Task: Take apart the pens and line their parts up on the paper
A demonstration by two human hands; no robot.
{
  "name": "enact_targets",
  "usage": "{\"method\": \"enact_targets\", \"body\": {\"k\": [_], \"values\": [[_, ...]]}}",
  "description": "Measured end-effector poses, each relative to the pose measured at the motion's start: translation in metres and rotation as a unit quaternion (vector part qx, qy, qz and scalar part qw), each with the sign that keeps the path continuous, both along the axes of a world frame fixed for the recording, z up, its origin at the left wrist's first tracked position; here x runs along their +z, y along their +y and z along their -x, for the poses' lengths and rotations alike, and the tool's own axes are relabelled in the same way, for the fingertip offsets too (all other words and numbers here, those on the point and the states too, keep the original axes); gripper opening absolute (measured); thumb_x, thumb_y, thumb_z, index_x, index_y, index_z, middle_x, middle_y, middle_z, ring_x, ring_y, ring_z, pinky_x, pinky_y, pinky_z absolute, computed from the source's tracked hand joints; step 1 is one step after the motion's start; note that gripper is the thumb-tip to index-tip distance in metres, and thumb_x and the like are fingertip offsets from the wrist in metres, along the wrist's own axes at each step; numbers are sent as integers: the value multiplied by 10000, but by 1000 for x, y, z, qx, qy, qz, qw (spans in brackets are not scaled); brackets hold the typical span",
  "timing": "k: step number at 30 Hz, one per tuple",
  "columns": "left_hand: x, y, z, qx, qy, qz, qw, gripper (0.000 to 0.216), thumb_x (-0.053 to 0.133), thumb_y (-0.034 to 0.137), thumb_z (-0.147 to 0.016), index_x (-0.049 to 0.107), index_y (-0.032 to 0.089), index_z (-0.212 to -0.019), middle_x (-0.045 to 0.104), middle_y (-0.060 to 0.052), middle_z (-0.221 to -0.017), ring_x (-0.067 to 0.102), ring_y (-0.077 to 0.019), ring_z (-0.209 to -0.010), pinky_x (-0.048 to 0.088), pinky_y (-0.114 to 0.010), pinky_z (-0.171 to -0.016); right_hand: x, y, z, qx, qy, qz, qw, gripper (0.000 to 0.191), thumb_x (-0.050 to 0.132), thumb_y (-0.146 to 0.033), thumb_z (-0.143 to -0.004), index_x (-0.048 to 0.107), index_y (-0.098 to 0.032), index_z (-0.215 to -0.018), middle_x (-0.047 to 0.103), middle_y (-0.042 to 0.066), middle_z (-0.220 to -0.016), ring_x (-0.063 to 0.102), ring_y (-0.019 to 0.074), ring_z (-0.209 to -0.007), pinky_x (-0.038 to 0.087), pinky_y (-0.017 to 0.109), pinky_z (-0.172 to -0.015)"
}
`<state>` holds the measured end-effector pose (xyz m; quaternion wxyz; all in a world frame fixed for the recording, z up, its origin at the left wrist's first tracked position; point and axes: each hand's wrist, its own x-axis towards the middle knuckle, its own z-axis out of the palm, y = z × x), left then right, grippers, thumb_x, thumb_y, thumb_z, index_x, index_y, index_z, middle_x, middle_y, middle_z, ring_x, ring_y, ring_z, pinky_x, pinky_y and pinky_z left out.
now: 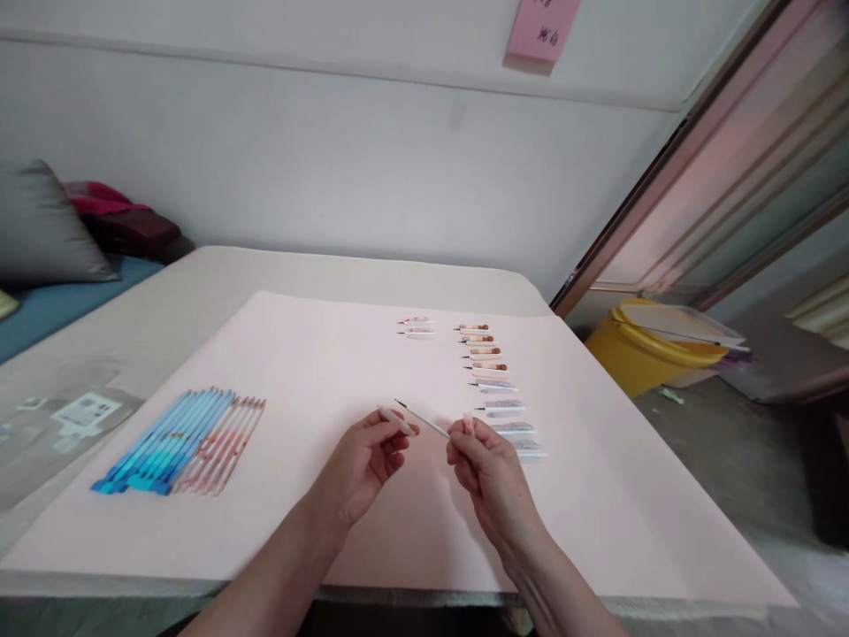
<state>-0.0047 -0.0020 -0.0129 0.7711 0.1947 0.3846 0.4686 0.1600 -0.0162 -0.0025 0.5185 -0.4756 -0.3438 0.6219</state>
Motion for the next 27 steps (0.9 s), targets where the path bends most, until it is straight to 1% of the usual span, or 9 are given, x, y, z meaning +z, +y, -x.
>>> {"method": "enact_targets", "body": {"k": [4, 8, 12, 15, 20, 24, 27], "values": [[0, -5, -5, -20, -2, 5, 1000, 135, 660, 181, -699, 636, 133, -823, 589, -39, -878, 532, -58, -682, 450, -149, -569, -2, -1, 3, 5, -25, 4, 1000, 139, 541, -227, -770, 468, -164, -670, 494, -39, -537, 185, 22, -372, 63, 219, -393], [-1, -8, -9, -28, -1, 3, 1000, 127, 668, 169, -688, 640, 130, -806, 566, -19, -780, 539, -68, -683, 446, -159, -589, -6, -2, 7, 33, -82, -17, 996, 136, 526, -196, -764, 477, -162, -642, 454, -49, -523, 228, 40, -418, 116, 209, -406], [0, -10, -10, -27, 8, -9, 1000, 116, 662, 164, -687, 633, 139, -797, 574, -20, -772, 553, -87, -697, 449, -183, -605, -6, -3, 9, 56, -130, -39, 989, 144, 515, -175, -750, 482, -164, -610, 428, -53, -506, 256, 56, -445, 158, 213, -420], [1, -11, -10, -25, 5, -7, 1000, 104, 665, 161, -678, 630, 135, -773, 586, -26, -761, 554, -87, -682, 452, -189, -617, -5, -2, 9, 62, -138, -37, 988, 130, 512, -173, -740, 482, -169, -614, 436, -54, -497, 252, 62, -444, 165, 218, -422], [3, -10, -11, -19, 11, 8, 1000, 142, 653, 222, -699, 631, 128, -803, 600, -38, -761, 546, -75, -636, 447, -188, -603, -5, -2, 9, 70, -144, -35, 987, 115, 508, -167, -728, 484, -173, -615, 441, -56, -490, 257, 65, -441, 169, 220, -423], [3, -10, -11, -21, 33, 8, 999, 131, 630, 188, -690, 620, 132, -808, 591, -27, -721, 541, -80, -621, 433, -194, -580, -4, -4, 10, 73, -146, -34, 986, 124, 518, -153, -706, 479, -171, -590, 436, -55, -497, 253, 65, -443, 165, 221, -421], [2, -10, -12, -10, 45, 8, 999, 128, 622, 170, -674, 604, 153, -800, 586, -9, -698, 535, -80, -608, 424, -200, -573, -3, -4, 11, 80, -144, -32, 986, 112, 530, -156, -702, 491, -175, -598, 453, -53, -505, 259, 67, -442, 165, 222, -421]]}}
